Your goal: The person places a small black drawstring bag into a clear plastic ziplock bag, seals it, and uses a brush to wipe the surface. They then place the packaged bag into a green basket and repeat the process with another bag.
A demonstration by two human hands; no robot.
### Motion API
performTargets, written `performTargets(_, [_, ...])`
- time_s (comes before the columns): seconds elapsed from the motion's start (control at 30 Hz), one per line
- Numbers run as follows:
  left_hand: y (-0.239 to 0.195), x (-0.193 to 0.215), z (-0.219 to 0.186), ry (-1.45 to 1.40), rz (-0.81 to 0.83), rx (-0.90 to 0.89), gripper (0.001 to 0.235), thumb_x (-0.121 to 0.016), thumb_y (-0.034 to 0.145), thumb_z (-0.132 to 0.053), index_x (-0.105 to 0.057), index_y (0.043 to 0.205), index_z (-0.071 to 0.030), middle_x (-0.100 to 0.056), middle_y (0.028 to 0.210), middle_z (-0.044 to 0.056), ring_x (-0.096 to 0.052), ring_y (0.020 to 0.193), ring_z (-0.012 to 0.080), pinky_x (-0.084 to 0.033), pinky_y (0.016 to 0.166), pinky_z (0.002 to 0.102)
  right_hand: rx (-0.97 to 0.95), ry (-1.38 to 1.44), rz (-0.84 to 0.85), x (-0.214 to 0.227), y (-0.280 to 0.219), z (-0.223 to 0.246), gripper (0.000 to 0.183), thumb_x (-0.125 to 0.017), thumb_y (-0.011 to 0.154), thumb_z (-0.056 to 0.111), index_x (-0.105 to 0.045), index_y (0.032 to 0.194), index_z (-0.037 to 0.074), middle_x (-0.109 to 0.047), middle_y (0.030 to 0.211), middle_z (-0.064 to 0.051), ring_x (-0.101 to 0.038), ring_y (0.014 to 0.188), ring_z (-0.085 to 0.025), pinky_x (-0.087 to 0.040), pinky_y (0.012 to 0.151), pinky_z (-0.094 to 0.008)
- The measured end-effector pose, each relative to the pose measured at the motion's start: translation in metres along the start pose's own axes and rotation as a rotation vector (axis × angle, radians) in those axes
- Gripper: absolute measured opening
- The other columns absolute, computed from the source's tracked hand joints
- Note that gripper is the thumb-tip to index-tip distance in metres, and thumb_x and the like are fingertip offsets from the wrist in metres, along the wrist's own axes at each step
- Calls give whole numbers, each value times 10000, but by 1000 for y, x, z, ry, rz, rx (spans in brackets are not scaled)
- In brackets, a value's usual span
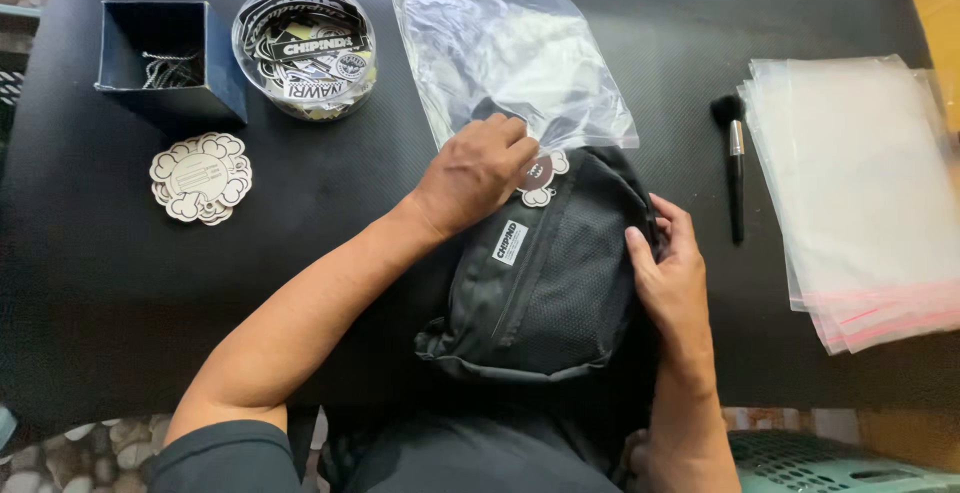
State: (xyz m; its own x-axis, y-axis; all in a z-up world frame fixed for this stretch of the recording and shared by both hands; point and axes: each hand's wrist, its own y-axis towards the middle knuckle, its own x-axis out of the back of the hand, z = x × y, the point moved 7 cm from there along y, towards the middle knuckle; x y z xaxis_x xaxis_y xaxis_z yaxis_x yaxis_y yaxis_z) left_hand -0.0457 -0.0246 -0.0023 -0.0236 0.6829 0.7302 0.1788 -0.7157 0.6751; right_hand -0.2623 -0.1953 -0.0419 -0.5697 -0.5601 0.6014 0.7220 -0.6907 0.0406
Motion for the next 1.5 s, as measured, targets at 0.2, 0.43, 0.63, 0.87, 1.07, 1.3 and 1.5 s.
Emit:
performTargets(0.2, [10,13,-11,-6,-21,4,70,-562,980,-191,-609,971,-140,-471,812,17,-540,748,246,-454,639,357,33,399,-125,-17,18,-13,427,-665,1016,91,-439,1375,39,-618,1127,-120,-646,932,-159,-554,768,-286])
performTargets(0.43, [7,-13,-5,28,-5,5,74,-571,974,-209,-608,973,-145,-486,835,21,-552,786,236,-459,652,351,-38,513,145,-28,9,-34,508,-622,996,61,-459,1477,46,-631,1042,-140,-716,869,-216,-620,683,-334])
performTargets(0.63, [29,-47,-7,114,-10,51,277,-624,876,-209,-639,1144,-143,-525,861,11,-588,775,242,-478,619,372,42,508,105,-36,14,-18,466,-611,1020,77,-472,1459,6,-670,1082,-170,-702,871,-193,-623,671,-318])
performTargets(0.87, [31,-55,-21,110,-73,-4,62,-609,874,-204,-619,935,-204,-469,786,-18,-559,694,222,-452,552,351,-77,684,7,-38,15,-48,459,-643,982,30,-483,1411,-5,-686,1052,-190,-733,819,-246,-644,631,-335])
performTargets(1.07, [31,-41,-29,125,-102,-43,31,-604,903,-216,-632,917,-217,-483,777,-6,-559,698,222,-454,554,351,-97,732,-64,-51,20,-32,423,-635,1012,76,-468,1391,-11,-684,1016,-149,-727,804,-216,-640,632,-309])
performTargets(1.3, [43,-38,-26,87,-96,-29,166,-587,939,-281,-569,801,-191,-494,769,-4,-585,724,221,-461,590,344,49,602,125,-51,12,6,575,-632,1006,78,-432,1545,74,-624,1010,-91,-686,880,-139,-623,718,-293])
performTargets(1.5, [38,-28,-37,75,-106,-76,202,-553,983,-239,-554,788,-188,-494,750,-1,-575,709,211,-469,597,323,130,524,21,-42,27,-18,548,-658,1011,83,-420,1502,31,-634,1079,-133,-686,904,-155,-595,766,-291])
